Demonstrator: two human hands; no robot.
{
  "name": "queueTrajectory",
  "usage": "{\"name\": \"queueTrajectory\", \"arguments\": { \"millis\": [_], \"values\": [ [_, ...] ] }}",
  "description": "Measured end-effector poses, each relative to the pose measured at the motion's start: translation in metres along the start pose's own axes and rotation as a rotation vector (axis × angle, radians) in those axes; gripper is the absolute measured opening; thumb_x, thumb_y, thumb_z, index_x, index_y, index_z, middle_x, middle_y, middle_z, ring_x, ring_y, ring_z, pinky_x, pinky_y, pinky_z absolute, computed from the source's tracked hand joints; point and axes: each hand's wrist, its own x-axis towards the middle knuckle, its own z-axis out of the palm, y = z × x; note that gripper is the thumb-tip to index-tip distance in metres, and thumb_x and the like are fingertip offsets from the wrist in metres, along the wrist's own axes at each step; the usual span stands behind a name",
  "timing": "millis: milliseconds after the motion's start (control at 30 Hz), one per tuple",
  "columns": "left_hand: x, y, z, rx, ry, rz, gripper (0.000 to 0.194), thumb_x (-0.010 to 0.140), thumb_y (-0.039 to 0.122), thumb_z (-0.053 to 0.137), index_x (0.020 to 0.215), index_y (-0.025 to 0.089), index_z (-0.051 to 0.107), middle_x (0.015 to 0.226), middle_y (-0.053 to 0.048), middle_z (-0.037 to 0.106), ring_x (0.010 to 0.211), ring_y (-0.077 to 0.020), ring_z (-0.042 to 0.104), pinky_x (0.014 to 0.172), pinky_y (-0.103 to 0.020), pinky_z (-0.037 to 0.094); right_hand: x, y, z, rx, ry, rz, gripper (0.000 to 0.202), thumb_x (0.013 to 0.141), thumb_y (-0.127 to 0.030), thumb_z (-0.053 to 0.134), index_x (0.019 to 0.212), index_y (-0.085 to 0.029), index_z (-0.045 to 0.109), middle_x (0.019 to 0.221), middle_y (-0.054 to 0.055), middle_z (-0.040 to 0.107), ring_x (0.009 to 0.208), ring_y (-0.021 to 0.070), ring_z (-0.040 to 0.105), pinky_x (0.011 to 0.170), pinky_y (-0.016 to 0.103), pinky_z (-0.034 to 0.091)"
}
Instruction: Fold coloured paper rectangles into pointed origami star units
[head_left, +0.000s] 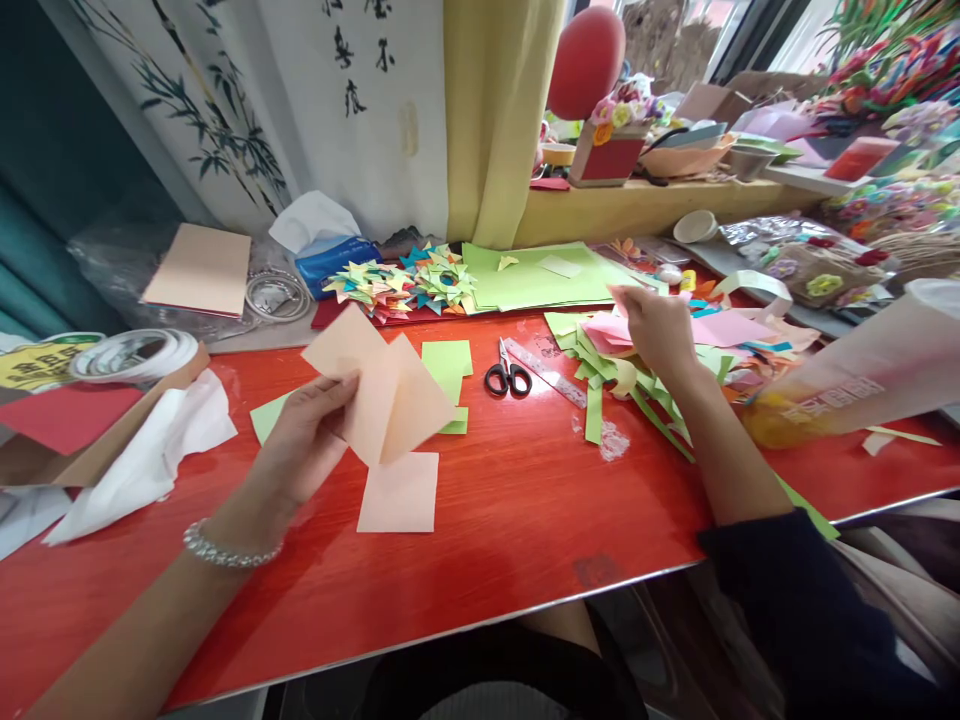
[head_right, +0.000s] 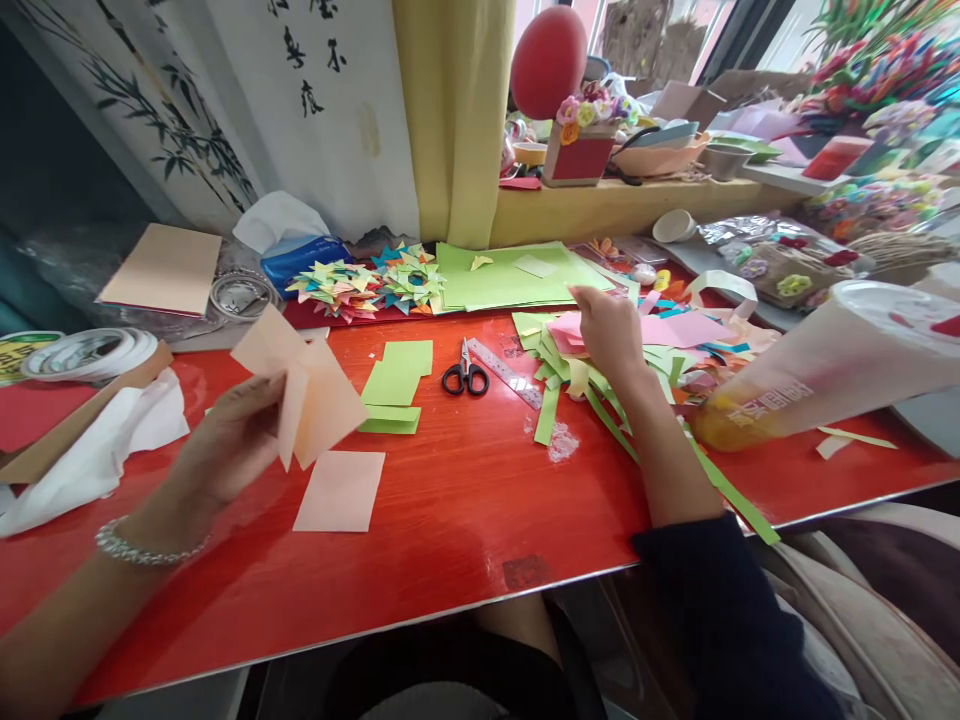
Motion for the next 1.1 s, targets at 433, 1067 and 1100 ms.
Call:
{"name": "queueTrajectory", "arguments": {
  "millis": [433,1067,1100],
  "values": [
    [0.002,0.024,-0.001,-0.205,0.222,0.194,0.023,0.089,0.004,0.048,0.083,0.011,0.069,0.077,-0.001,0.074,0.072,-0.005,0.068,0.07,-0.009,0.055,-0.139,-0.184,0.018,0.761,-0.256,-0.88,0.054,0.093,-0.049,0.046,0.127,-0.008,0.054,0.128,0.016,0.06,0.113,0.0242,0.061,0.092,0.036,0.054],
    [-0.021,0.011,0.004,0.726,-0.35,-0.081,0.024,0.073,0.04,0.073,0.088,0.022,0.066,0.075,0.0,0.07,0.068,-0.0136,0.063,0.058,-0.021,0.045,-0.06,-0.128,-0.013,1.145,-0.197,0.11,0.025,0.089,-0.041,0.053,0.087,-0.018,0.063,0.076,0.004,0.061,0.063,0.0127,0.053,0.056,0.028,0.043],
    [-0.024,0.01,0.006,0.829,-0.47,-0.083,0.022,0.076,0.042,0.069,0.082,0.021,0.066,0.077,-0.001,0.069,0.071,-0.0146,0.063,0.061,-0.022,0.045,-0.047,-0.111,-0.021,0.986,0.013,0.098,0.026,0.09,-0.04,0.05,0.086,-0.019,0.063,0.078,0.005,0.062,0.065,0.0144,0.054,0.057,0.03,0.043]
  ]
}}
